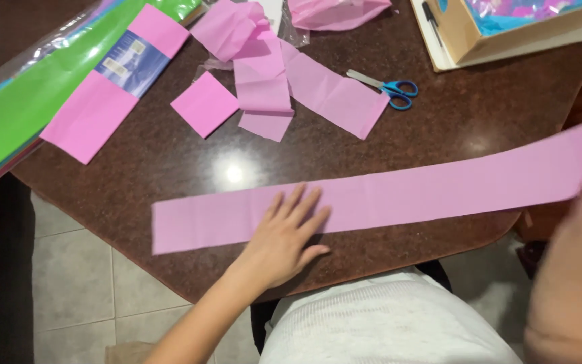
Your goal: Cutting and folding pink crepe paper to create decorative elements
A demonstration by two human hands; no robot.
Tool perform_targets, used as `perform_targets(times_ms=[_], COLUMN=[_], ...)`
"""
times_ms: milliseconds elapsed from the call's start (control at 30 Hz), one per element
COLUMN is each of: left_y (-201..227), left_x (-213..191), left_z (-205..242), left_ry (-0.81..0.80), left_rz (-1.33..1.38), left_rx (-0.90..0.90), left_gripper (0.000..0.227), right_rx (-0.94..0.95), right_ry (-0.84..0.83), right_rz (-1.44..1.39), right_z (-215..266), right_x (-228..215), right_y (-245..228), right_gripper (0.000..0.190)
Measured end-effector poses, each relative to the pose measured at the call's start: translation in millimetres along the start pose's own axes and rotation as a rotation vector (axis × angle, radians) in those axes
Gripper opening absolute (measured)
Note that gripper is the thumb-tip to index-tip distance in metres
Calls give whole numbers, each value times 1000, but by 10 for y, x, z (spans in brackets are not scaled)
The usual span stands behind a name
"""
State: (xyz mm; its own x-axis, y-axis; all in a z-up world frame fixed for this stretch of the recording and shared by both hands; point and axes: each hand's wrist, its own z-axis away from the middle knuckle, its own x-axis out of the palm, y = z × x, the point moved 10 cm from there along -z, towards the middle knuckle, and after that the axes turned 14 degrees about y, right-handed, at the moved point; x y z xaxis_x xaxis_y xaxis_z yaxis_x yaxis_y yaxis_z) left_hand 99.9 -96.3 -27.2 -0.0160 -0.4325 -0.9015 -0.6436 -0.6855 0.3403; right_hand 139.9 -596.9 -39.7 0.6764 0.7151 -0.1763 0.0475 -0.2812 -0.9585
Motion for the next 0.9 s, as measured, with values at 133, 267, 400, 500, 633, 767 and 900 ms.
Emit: perform_targets(times_ms=[133,267,400,500,633,767,900], left_y=[81,-17,68,-3,-699,-1450,-2350], left_x=[163,182,-121,-385,-754,-1216,-1025], left_z=[-308,-174,191,335,448,360,512], left_ry=[77,52,74,253,478,517,539], left_rz=[-70,-72,124,127,33,-251,-102], left_rx=[19,3,-66,-86,-205,-502,-767], left_gripper=[73,77,69,39,16,86,81], right_rx=[-583,-1176,-1220,-1176,-1161,-1133,-1117], right_ry=[-419,-773,-868,-865,-884,-881,-835], right_rz=[154,305,371,366,362,381,404], right_z=[869,1918,2172,2142,2144,2130,2028], right_x=[1744,2818,2969,2970,2972,2978,2900], right_y=[-699,-1014,-909,-853,-892,-872,-1011], right_gripper=[50,52,54,51,53,58,69])
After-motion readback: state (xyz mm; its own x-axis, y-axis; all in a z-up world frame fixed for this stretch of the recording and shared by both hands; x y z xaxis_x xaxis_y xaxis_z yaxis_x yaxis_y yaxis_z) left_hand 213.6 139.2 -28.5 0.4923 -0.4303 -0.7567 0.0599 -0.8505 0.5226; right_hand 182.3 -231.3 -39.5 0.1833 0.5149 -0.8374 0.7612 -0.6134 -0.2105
